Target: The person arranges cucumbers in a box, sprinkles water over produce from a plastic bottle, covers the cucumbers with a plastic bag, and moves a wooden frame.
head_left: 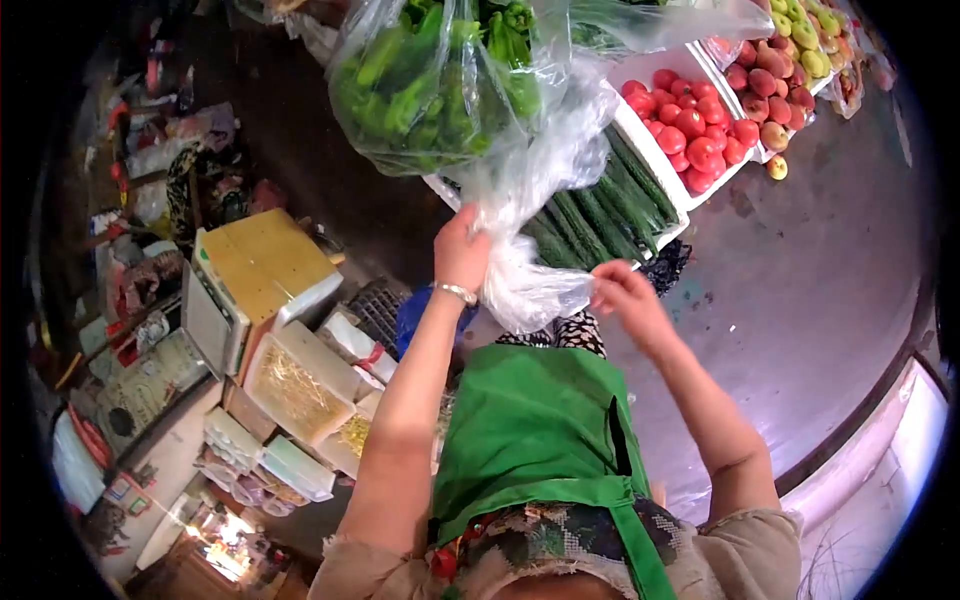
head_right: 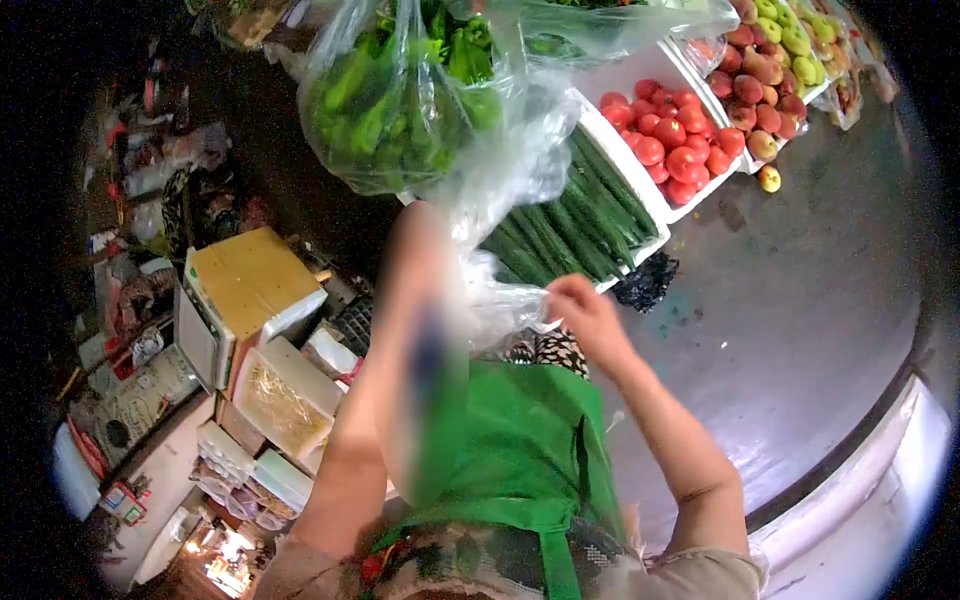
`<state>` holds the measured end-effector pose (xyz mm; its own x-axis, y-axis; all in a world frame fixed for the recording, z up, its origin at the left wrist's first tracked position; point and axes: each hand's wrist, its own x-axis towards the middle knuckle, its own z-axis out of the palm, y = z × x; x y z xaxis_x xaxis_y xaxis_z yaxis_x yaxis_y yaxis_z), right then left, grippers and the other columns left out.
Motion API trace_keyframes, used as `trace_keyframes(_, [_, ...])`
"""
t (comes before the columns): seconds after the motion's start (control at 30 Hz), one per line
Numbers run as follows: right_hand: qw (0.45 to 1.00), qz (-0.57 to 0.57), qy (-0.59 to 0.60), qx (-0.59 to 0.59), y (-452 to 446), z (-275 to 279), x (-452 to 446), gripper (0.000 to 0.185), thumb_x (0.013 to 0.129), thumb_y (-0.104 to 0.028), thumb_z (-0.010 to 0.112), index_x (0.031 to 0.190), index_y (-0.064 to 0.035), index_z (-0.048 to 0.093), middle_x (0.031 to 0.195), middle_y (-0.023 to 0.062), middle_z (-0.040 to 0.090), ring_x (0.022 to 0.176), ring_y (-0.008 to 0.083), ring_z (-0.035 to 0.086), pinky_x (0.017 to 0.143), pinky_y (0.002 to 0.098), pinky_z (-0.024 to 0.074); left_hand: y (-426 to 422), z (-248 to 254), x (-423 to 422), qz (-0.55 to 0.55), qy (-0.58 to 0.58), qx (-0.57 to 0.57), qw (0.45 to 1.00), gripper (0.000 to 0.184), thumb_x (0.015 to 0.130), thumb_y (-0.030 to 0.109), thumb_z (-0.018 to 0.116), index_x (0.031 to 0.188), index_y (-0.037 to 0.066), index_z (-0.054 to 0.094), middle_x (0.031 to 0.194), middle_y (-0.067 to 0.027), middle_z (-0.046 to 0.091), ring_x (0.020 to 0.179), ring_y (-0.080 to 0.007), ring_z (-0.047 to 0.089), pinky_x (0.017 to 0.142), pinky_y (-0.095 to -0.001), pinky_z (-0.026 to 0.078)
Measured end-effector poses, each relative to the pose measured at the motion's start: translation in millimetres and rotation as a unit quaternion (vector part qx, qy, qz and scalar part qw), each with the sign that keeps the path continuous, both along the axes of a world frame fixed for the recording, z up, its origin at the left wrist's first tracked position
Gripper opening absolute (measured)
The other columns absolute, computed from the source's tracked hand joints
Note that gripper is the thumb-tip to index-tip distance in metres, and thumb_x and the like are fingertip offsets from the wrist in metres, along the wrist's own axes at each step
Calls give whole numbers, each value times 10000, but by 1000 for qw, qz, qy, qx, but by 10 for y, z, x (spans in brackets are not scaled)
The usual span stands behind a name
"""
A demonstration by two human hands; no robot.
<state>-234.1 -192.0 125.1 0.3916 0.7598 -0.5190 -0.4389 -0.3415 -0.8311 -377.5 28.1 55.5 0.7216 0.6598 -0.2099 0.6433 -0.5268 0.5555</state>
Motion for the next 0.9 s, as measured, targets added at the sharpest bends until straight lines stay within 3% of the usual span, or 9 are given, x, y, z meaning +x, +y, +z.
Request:
trace_keyframes(0.17, [996, -84, 3, -31, 316, -436, 422, 686, 902, -193, 628, 1487, -165, 272, 1462, 137, 333, 1212, 230, 486, 941, 343, 442, 213, 179, -18, -122, -18, 168, 978, 234, 753, 31, 567, 952, 122, 650, 895, -99, 574, 864, -327, 582, 702, -433, 493])
trace_keyframes(0.27, [993, -87, -72, -33, 712, -702, 397, 732, 906, -258, 626, 1510, -146, 228, 1503, 162, 293, 1291, 295, 433, 1028, 385, 391, 527, 253, 27, -149, -59, 194, 968, 192, 719, -3, 548, 872, 81, 628, 892, -116, 564, 854, -337, 567, 718, -422, 486])
trace_keyframes(0.37, [988, -141, -19, -55, 1146, -1082, 366, 772, 904, -360, 612, 1515, -113, 208, 1506, 191, 280, 1314, 327, 399, 1073, 392, 352, 1292, 33, -210, -71, -130, 107, 983, 245, 685, -47, 521, 899, 20, 619, 932, -154, 572, 915, -352, 566, 834, -401, 471])
trace_keyframes(0.47, [980, -176, 67, -65, 1515, -1172, 376, 833, 905, -494, 561, 1518, -84, 173, 1532, 210, 236, 1380, 317, 305, 1109, 387, 294, 1931, -66, -265, 36, -101, 71, 992, 348, 689, -42, 557, 1030, 8, 602, 1044, -141, 571, 1046, -312, 546, 949, -389, 424])
trace_keyframes(0.53, [965, -213, 135, -68, 1815, -1212, 367, 897, 889, -584, 535, 1517, -66, 158, 1544, 217, 207, 1404, 330, 257, 1115, 425, 278, 2164, -116, -141, 60, -124, 92, 986, 517, 699, -17, 610, 1206, 30, 523, 1198, -166, 494, 1135, -309, 485, 1015, -395, 370])
trace_keyframes(0.67, [912, -314, 263, -8, 2292, -1324, 331, 1048, 808, -727, 534, 1511, -41, 169, 1544, 197, 191, 1364, 387, 276, 1037, 575, 344, 2493, -201, 36, 179, -33, -66, 981, 895, 692, -31, 665, 1466, 57, 225, 1400, -188, 340, 1273, -317, 385, 1068, -388, 325])
trace_keyframes(0.7, [900, -322, 291, 28, 2404, -1681, 259, 1043, 804, -733, 535, 1504, -39, 195, 1534, 189, 218, 1346, 375, 303, 1018, 550, 373, 2680, -371, -38, 189, -37, -143, 971, 931, 688, -45, 665, 1484, 71, 196, 1418, -180, 342, 1287, -305, 380, 1067, -381, 327])
trace_keyframes(0.8, [853, -371, 356, 92, 2574, -1861, 181, 961, 814, -664, 601, 1470, -35, 290, 1489, 165, 316, 1274, 322, 397, 971, 475, 431, 3057, -703, -133, 196, -41, -313, 928, 947, 680, -105, 643, 1487, 93, 189, 1383, -144, 410, 1235, -259, 435, 1027, -365, 373])
trace_keyframes(0.9, [904, -364, 211, 73, 2723, -1564, 114, 675, 867, -463, 654, 1361, -51, 449, 1316, 100, 507, 1188, 228, 483, 1001, 380, 410, 3245, -905, -77, 217, -50, -341, 913, 800, 704, -141, 577, 1422, 35, 274, 1345, -132, 451, 1162, -240, 493, 922, -351, 455])
